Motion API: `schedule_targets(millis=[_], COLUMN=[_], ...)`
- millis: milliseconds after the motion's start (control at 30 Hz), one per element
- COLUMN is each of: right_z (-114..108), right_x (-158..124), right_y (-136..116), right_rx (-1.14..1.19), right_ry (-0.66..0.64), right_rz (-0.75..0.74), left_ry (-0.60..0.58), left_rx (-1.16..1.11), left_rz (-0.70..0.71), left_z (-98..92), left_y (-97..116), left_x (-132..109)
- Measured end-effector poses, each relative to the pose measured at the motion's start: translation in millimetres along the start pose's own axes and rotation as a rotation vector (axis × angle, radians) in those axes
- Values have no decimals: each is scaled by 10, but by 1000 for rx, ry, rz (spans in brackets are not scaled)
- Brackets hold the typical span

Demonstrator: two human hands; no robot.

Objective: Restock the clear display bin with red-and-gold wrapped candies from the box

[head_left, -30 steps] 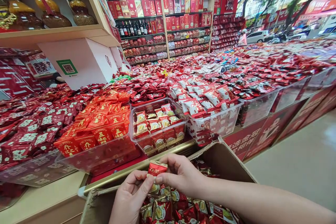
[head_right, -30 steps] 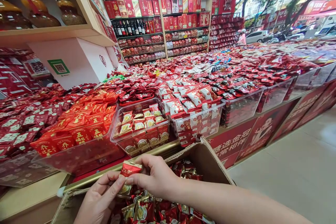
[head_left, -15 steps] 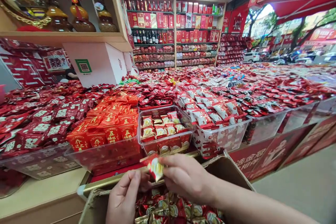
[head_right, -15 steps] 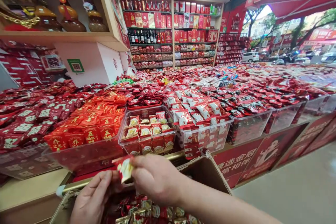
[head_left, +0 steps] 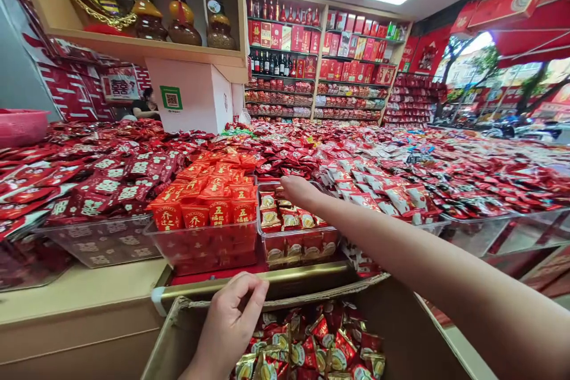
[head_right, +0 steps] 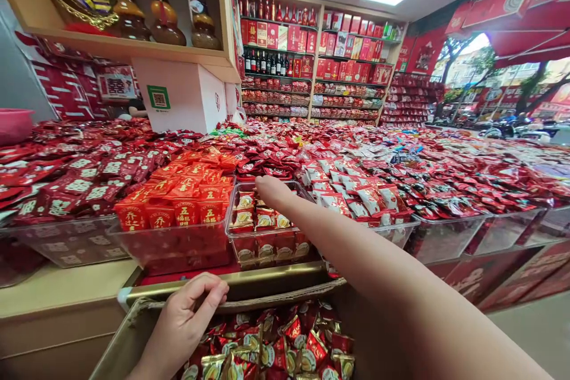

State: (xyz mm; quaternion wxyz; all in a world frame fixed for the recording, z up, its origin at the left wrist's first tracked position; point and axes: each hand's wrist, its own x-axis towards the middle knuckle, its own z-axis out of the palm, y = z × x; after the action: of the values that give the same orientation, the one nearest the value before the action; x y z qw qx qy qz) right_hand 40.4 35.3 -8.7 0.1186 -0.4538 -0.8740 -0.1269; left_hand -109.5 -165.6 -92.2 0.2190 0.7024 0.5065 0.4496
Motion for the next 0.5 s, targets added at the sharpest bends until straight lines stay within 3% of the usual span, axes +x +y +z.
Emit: schedule_targets(millis=[200,500], right_z=[157,110], right_x=[-72,-28], right_y=[35,-10], right_rx=[-72,-123], right_ry=[-140,-247], right_rz=[-108,-183], left_ry=[1,-7], left_rx=[15,21], left_rz=[11,23], left_z=[-23,-11], left_y=[4,5], left_x=[-8,14])
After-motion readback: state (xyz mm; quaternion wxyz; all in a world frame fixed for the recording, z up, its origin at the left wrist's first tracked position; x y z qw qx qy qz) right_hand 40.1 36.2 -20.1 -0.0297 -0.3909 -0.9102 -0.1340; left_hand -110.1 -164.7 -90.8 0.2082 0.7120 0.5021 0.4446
